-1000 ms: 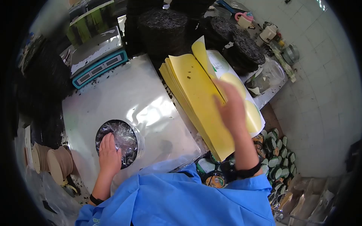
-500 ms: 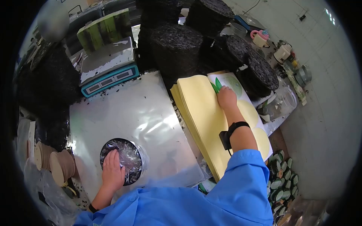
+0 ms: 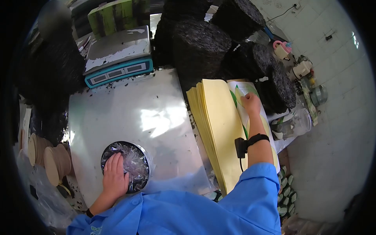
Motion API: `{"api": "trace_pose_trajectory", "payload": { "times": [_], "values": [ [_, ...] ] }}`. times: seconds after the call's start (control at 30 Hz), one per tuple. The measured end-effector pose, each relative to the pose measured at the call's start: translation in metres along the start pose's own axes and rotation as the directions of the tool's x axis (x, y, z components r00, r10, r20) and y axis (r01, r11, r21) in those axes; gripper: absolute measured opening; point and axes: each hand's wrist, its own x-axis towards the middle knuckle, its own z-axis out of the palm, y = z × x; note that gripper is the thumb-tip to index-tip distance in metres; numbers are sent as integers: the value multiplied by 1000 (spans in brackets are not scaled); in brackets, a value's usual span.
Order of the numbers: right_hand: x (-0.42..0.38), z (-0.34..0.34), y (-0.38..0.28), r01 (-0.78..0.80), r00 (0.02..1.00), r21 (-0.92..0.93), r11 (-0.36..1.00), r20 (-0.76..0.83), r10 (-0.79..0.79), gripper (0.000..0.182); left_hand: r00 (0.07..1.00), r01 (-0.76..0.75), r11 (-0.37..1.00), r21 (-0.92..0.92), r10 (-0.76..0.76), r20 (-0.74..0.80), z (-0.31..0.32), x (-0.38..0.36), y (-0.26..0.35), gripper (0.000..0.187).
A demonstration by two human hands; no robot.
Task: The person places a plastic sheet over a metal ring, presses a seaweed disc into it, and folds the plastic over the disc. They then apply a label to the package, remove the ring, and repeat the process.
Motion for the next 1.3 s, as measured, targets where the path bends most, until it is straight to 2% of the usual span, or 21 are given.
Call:
{"api": "trace_pose_trajectory", "payload": {
  "times": [0.03,0.07,0.2,0.27,0.37,0.4,0.43,0.5,0.53,0.6,0.63,0.73,0.77,0.8,0.87,0.93,1.07,1.13,1.17,1.23,1.3],
  "values": [
    [18,-10,11,-37,999,86,996,36,34,27,1000,-12,1000,-2,12,-9,2,0,-1,71],
    [30,-42,7,22,996,143,990,-94,-8,27,1000,-19,1000,-2,18,-14,2,-1,-2,71],
    [31,-225,-63,242,957,48,969,-178,-230,22,997,-22,1000,-18,21,-70,2,0,-3,69],
    [-24,-259,-124,418,847,333,845,-479,-230,36,994,-44,999,-3,43,-98,5,-3,-6,65],
    [-143,-205,-176,377,778,86,922,-571,-264,35,994,-24,999,22,27,-106,13,-5,-11,61],
    [-184,-193,-244,809,585,343,478,-559,-588,29,994,-39,999,26,41,-97,15,-6,-11,60],
    [-223,-165,-260,787,595,499,362,-458,-660,25,994,-23,1000,20,25,-105,16,-7,-11,60],
    [-283,-119,-287,796,519,515,318,-309,-797,25,994,-32,999,33,35,-106,20,-8,-13,57],
    [-303,-99,-296,839,420,479,260,-266,-868,31,994,-25,999,20,27,-104,30,-5,-16,59],
    [-335,-59,-297,793,265,548,266,82,-961,40,965,-80,994,-75,58,-256,28,-13,-18,52],
    [-338,-62,-298,798,253,545,257,83,-964,40,994,92,874,-477,-111,-11,0,-14,-10,47],
    [-328,-73,-299,726,212,618,302,218,-953,51,990,90,825,-558,-135,-41,-6,-16,-10,45],
    [-315,-80,-301,621,236,705,342,248,-939,53,972,182,566,-804,-229,59,-18,-19,-8,48],
    [-301,-85,-309,507,250,778,372,280,-927,56,971,181,558,-810,-233,57,-14,-18,-10,48],
    [-288,-73,-336,549,418,704,451,236,-877,71,976,31,710,-704,-172,-131,-2,-15,-14,54],
    [-305,-31,-354,758,374,434,486,321,-870,77,980,75,596,-799,-192,-51,-5,-13,-18,58],
    [-309,-20,-369,641,429,559,527,308,-849,79,981,191,642,-743,-104,163,-10,-18,-39,55],
    [-308,-19,-368,591,438,609,528,307,-845,80,928,-278,942,-186,213,-306,-10,-32,-56,55],
    [-308,-19,-369,581,444,612,537,315,-839,80,931,-281,941,-191,218,-294,-11,-42,-62,55],
    [-315,-25,-374,689,335,560,460,317,-887,82,922,-344,926,158,365,-129,-10,-64,-68,44],
    [-319,-21,-378,741,242,551,384,314,-918,83,927,-362,932,11,361,-98,-3,-58,-68,42]
  ]
}}
